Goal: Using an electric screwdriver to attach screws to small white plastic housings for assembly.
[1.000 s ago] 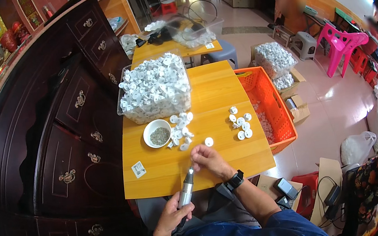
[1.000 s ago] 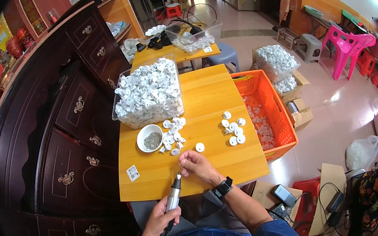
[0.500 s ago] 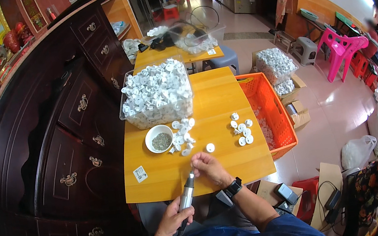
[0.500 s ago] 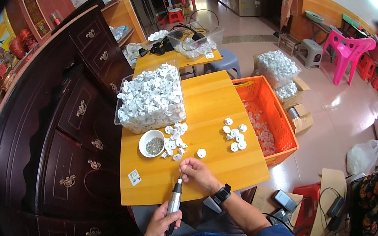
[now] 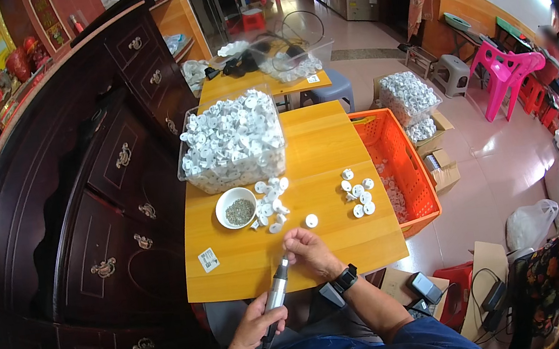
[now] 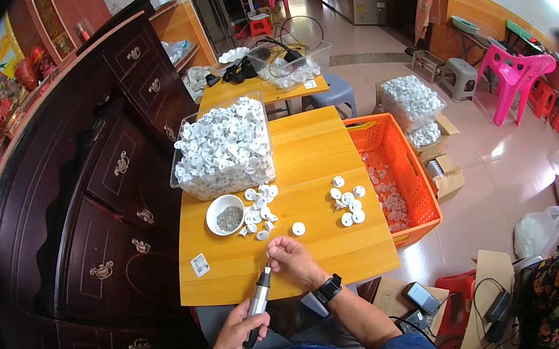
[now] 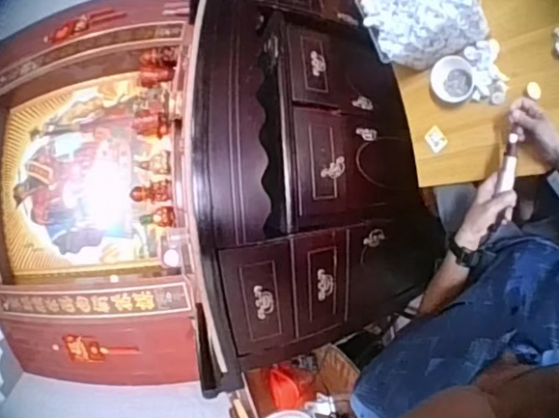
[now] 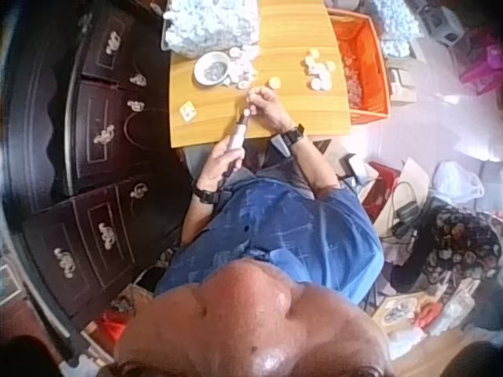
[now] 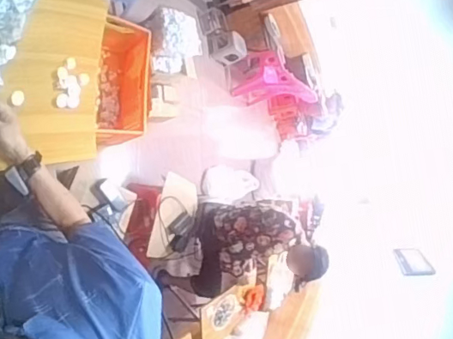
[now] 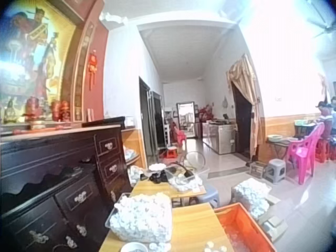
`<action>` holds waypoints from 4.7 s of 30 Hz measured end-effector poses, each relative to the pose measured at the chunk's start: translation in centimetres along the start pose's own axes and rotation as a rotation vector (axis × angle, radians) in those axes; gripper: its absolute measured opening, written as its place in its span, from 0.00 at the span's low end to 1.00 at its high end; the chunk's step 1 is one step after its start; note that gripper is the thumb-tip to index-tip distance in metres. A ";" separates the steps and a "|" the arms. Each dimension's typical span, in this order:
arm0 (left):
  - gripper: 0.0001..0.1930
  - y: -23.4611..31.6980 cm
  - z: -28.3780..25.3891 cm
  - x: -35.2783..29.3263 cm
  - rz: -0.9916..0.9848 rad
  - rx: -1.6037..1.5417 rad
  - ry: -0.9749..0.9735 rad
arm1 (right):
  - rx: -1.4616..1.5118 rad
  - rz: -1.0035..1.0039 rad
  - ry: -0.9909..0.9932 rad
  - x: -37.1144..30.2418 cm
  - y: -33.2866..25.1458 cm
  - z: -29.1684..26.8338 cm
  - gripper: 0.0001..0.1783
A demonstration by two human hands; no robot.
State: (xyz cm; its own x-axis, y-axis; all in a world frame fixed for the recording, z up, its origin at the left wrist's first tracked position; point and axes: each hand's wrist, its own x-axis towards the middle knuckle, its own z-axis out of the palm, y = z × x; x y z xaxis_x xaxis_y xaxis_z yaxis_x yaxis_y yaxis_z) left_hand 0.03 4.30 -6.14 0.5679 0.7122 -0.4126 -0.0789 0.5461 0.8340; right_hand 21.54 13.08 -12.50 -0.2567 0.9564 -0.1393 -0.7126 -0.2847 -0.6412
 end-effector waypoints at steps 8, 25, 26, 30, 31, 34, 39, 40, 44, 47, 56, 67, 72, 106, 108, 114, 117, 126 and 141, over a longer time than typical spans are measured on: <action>0.27 -0.3 0.1 -0.2 0.036 -0.201 -0.040 | 0.008 -0.024 -0.042 0.1 0.3 -0.1 0.05; 0.16 -0.1 1.0 0.3 0.172 -0.024 0.019 | 0.021 -0.006 -0.045 0.6 -0.1 0.9 0.12; 0.16 -0.1 1.1 0.4 0.166 -0.031 0.024 | 0.023 0.004 -0.042 0.6 0.0 0.9 0.12; 0.16 -0.2 1.1 0.2 0.170 -0.003 0.056 | 0.070 -0.023 -0.023 0.5 0.7 1.3 0.11; 0.15 -0.3 1.0 0.1 0.171 0.002 0.051 | 0.084 -0.034 -0.010 0.5 0.8 1.4 0.10; 0.15 0.0 1.2 -0.3 0.145 0.006 0.066 | 0.086 -0.052 0.003 0.3 0.9 1.6 0.08; 0.16 -0.3 1.0 -0.6 0.143 -0.006 0.071 | 0.118 -0.027 -0.009 0.4 0.8 1.4 0.06; 0.16 -0.5 0.9 -0.6 0.148 -0.007 0.072 | 0.155 -0.013 0.003 0.4 0.8 1.4 0.07; 0.16 -0.3 0.9 -0.3 0.143 0.008 0.068 | 0.222 0.012 0.014 0.2 0.8 1.7 0.08; 0.16 -0.2 1.1 -0.4 0.129 0.012 0.081 | 0.272 0.030 0.055 0.3 1.4 1.8 0.09; 0.15 -0.2 1.1 -0.3 0.114 -0.058 0.074 | 0.275 0.011 0.145 0.0 2.3 2.1 0.10; 0.16 -0.1 1.3 -0.3 0.157 0.040 0.105 | 0.039 -0.041 0.264 -0.9 0.1 3.4 0.14; 0.17 0.2 1.0 -0.6 0.167 0.053 0.106 | -0.850 -0.433 0.382 0.6 -3.6 -0.6 0.13; 0.23 0.6 2.7 4.9 0.048 0.211 0.112 | -0.623 -0.235 0.266 1.0 -2.8 -4.0 0.05; 0.23 0.5 2.6 5.1 0.048 0.208 0.119 | -0.642 -0.244 0.271 1.0 -2.7 -3.7 0.05; 0.22 0.5 2.9 5.8 0.054 0.204 0.118 | -0.650 -0.278 0.291 0.9 -2.7 -3.5 0.07; 0.23 0.0 2.5 6.1 0.053 0.227 0.111 | -0.662 -0.288 0.293 0.8 -2.8 -3.4 0.07; 0.24 0.1 2.5 6.1 0.048 0.225 0.115 | -0.665 -0.301 0.290 0.8 -2.6 -3.5 0.06; 0.23 0.0 2.5 6.1 0.039 0.205 0.103 | -0.696 -0.301 0.282 0.7 -2.6 -3.5 0.05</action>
State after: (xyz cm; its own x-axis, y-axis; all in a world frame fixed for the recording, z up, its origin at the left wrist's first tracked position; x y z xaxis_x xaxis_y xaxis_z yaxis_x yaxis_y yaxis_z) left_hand 5.52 7.52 -7.79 0.4806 0.7777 -0.4052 0.0755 0.4237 0.9027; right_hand 25.52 14.76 -13.58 0.1226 0.9924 -0.0112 -0.1312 0.0050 -0.9913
